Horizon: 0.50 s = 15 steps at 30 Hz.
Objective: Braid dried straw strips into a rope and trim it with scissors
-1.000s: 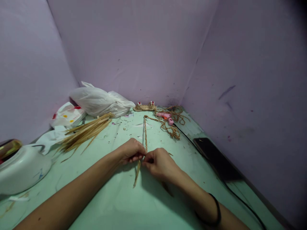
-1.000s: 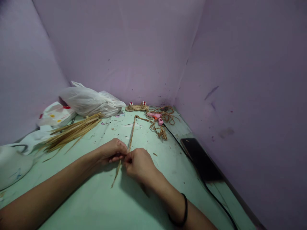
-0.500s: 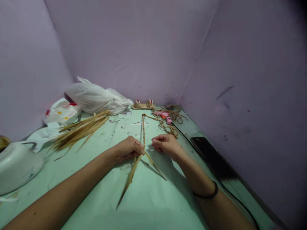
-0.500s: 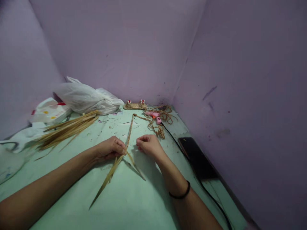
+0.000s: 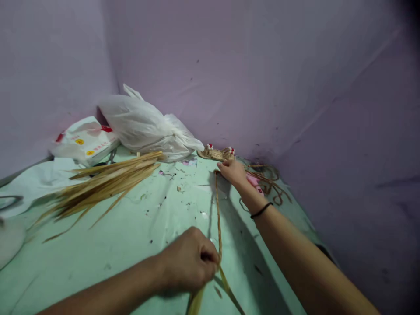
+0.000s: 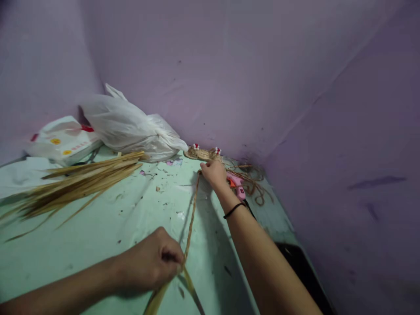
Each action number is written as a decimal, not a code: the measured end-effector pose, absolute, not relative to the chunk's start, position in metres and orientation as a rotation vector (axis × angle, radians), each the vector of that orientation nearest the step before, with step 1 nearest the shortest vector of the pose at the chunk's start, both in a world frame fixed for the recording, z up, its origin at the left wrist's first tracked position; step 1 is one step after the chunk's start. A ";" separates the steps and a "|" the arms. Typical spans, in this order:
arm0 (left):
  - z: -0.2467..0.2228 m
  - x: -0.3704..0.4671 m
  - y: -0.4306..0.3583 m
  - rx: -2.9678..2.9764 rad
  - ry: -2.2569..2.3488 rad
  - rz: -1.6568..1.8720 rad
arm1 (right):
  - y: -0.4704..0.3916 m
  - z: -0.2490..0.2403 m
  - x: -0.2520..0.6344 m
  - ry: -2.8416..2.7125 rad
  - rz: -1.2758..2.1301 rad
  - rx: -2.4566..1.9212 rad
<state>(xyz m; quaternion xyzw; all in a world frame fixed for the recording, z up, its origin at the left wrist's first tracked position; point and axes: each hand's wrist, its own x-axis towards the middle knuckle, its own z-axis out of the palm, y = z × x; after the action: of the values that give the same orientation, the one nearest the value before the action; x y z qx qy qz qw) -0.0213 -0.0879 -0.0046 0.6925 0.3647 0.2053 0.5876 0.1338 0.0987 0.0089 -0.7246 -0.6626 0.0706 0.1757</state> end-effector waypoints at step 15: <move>0.002 -0.019 -0.082 1.643 0.872 0.436 | 0.094 -0.005 0.123 -1.880 0.254 -2.300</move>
<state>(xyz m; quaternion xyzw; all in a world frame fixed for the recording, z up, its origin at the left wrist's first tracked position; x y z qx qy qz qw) -0.0186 -0.0821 0.0019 0.7022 0.3727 0.1863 0.5773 0.1226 0.0939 -0.0047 -0.7689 -0.6286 0.0850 0.0799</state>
